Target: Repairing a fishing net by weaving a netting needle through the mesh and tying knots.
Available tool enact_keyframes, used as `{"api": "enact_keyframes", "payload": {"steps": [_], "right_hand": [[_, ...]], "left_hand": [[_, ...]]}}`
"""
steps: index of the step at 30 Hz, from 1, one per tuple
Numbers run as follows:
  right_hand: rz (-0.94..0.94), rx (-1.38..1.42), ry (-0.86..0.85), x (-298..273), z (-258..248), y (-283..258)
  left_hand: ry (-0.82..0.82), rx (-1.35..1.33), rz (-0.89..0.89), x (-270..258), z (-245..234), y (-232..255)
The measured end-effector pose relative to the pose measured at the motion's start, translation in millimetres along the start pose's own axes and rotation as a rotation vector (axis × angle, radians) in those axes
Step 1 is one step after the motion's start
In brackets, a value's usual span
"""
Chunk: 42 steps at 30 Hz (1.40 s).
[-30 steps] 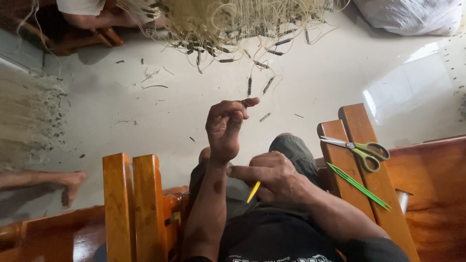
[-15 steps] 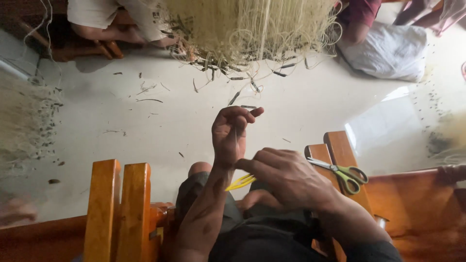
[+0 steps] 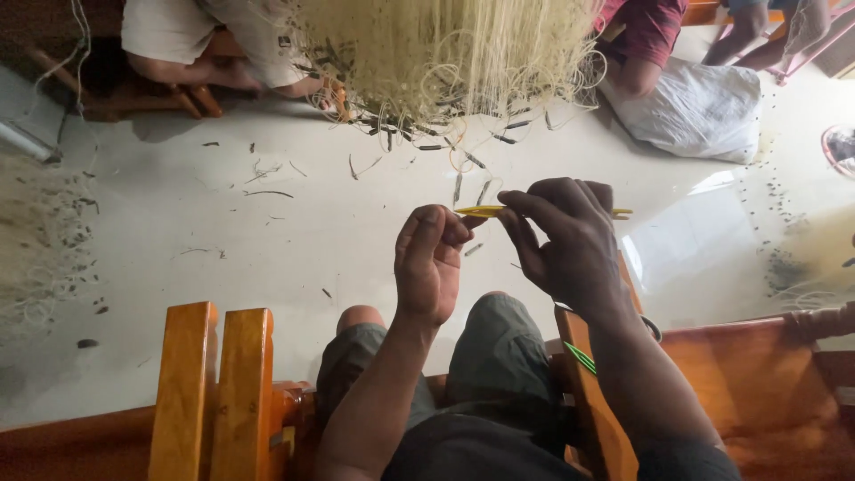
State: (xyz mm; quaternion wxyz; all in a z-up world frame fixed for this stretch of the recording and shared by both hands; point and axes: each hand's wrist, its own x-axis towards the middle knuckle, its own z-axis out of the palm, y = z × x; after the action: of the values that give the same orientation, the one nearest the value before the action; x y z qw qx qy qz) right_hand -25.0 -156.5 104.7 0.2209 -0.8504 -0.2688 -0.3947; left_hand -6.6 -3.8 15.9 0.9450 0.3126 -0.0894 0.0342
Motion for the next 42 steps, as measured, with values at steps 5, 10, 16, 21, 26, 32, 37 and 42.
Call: {"api": "enact_keyframes", "payload": {"steps": [5, 10, 16, 21, 26, 32, 37, 42], "right_hand": [[0.088, 0.359, 0.048, -8, 25, 14], [-0.028, 0.450, 0.169, 1, 38, 4], [0.001, 0.668, 0.247, 9, 22, 8], [0.019, 1.109, 0.550, -18, -22, 4], [0.124, 1.253, 0.563, -59, -56, -16], [0.482, 1.343, 0.537, -88, -58, -59], [0.764, 1.362, 0.113, -148, -11, -60], [0.709, 1.078, -0.074, -149, 15, -34]], "left_hand": [[0.000, 0.089, -0.022, 4, -13, -17], [-0.019, 0.258, 0.125, 9, 11, -17], [-0.122, 0.622, 0.231, 26, 17, -15], [-0.147, 0.581, 0.227, 34, 29, -13], [-0.095, 0.532, 0.106, 32, 28, -12], [-0.164, 0.519, 0.149, 32, 22, -18], [-0.121, 0.536, 0.179, 24, 22, -35], [-0.114, 0.517, 0.186, 15, 31, -41]]}}
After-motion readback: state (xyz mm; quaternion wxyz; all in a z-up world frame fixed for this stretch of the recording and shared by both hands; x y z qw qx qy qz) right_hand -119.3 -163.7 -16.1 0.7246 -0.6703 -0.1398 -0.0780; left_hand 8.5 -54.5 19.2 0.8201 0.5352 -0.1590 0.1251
